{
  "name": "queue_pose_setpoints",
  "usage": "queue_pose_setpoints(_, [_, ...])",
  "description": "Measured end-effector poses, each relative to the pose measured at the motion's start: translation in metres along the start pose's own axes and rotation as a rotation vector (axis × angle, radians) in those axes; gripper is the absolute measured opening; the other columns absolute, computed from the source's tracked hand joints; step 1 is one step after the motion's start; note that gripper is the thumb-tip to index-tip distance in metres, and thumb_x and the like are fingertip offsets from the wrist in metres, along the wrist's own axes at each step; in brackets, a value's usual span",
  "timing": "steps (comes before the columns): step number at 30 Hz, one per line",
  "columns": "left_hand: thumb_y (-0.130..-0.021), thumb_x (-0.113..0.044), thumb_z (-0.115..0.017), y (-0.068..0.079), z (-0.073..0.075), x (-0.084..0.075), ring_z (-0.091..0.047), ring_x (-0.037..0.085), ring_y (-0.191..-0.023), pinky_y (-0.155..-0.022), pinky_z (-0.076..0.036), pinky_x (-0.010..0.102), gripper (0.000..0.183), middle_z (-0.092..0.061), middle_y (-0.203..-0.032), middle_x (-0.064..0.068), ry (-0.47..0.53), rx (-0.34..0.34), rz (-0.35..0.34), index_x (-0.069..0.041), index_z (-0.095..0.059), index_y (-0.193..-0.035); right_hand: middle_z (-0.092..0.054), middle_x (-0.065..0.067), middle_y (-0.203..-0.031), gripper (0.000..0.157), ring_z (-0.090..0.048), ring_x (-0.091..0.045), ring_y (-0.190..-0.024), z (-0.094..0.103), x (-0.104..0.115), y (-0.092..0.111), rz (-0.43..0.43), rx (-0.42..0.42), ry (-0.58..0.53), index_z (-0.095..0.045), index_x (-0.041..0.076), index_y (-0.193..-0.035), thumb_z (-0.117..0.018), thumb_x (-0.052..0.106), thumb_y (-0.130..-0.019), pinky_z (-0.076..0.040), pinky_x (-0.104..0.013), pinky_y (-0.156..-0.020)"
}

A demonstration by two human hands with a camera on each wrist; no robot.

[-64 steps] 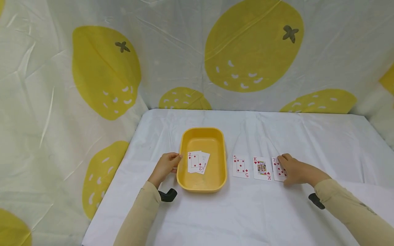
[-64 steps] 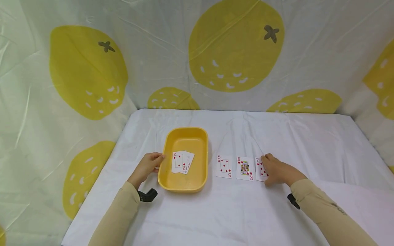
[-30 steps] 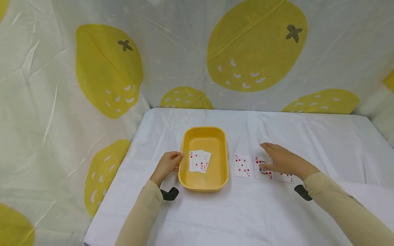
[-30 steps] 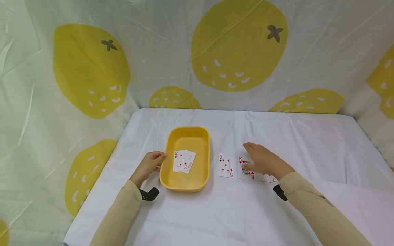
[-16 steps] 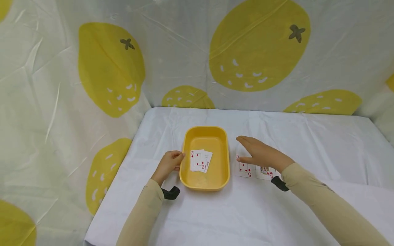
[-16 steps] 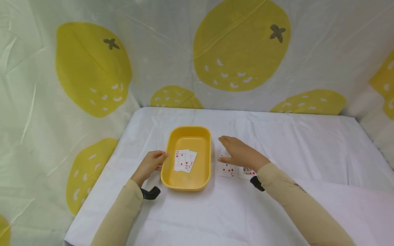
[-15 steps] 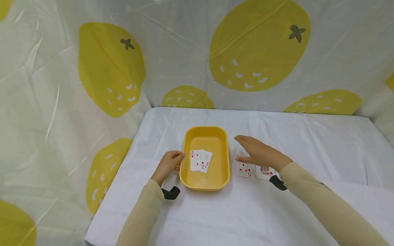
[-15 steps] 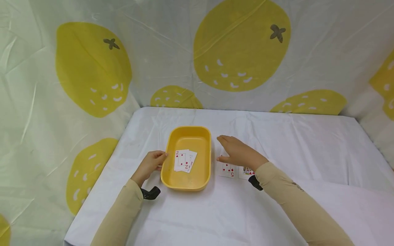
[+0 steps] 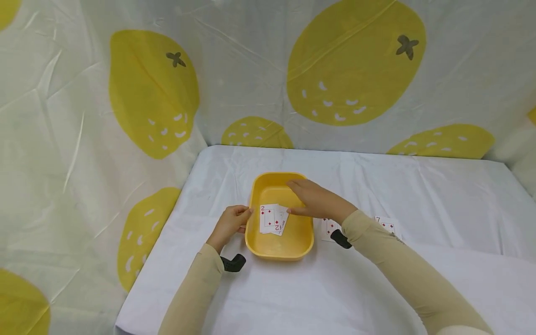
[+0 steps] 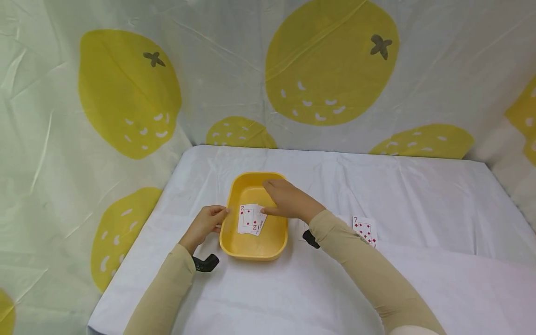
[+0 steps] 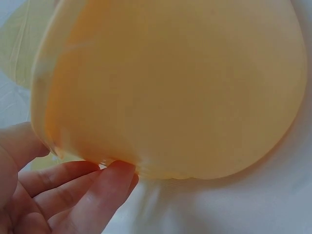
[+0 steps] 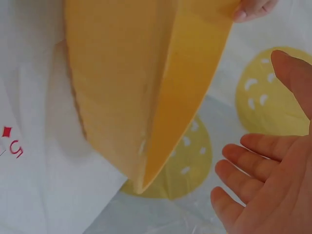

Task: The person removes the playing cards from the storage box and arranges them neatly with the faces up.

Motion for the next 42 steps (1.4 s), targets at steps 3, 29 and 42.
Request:
queue_pose_setpoints(3, [-0.09, -0.026, -0.056, 0.0, 0.001, 0.001, -0.063, 0.023, -0.069, -0.059, -0.054, 0.031, 0.034, -0.063, -0.092, 0.014, -0.004, -0.004, 0.01, 0.002, -0.06, -0.107, -0.032, -0.019, -0.138, 0.077, -0.028, -0.031, -0.127, -0.002, 0.011, -0.012, 0.004, 0.02, -0.006, -0.027, -0.004, -0.137, -0.06, 0.041, -0.084, -0.022, -0.04, -0.105])
queue_pose_setpoints(29, [-0.089, -0.025, -0.057, -0.001, 0.002, 0.001, -0.062, 0.019, -0.068, -0.055, -0.053, 0.03, 0.031, -0.063, -0.087, 0.011, -0.018, -0.013, -0.038, 0.002, -0.063, -0.104, -0.042, -0.014, -0.132, 0.083, -0.038, -0.026, -0.121, -0.068, 0.032, -0.074, -0.076, 0.275, 0.134, -0.038, -0.001, -0.133, -0.071, 0.045, -0.073, -0.02, -0.042, -0.105])
queue_pose_setpoints(42, [-0.09, -0.023, -0.056, 0.009, 0.001, -0.013, -0.061, 0.02, -0.067, -0.057, -0.053, 0.029, 0.033, -0.062, -0.09, 0.015, -0.02, 0.022, -0.033, 0.005, -0.061, -0.106, -0.042, -0.014, -0.119, 0.08, -0.044, -0.026, -0.101, -0.084, 0.028, -0.07, -0.179, 0.289, 0.139, -0.048, -0.003, -0.121, -0.081, 0.039, -0.062, -0.035, -0.04, -0.095])
Point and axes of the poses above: each hand's wrist, its own y-axis away from the middle knuckle, its own z-axis out of the back of the hand, x = y × z, the point moved 5 cm from there along -y, towards the middle knuckle
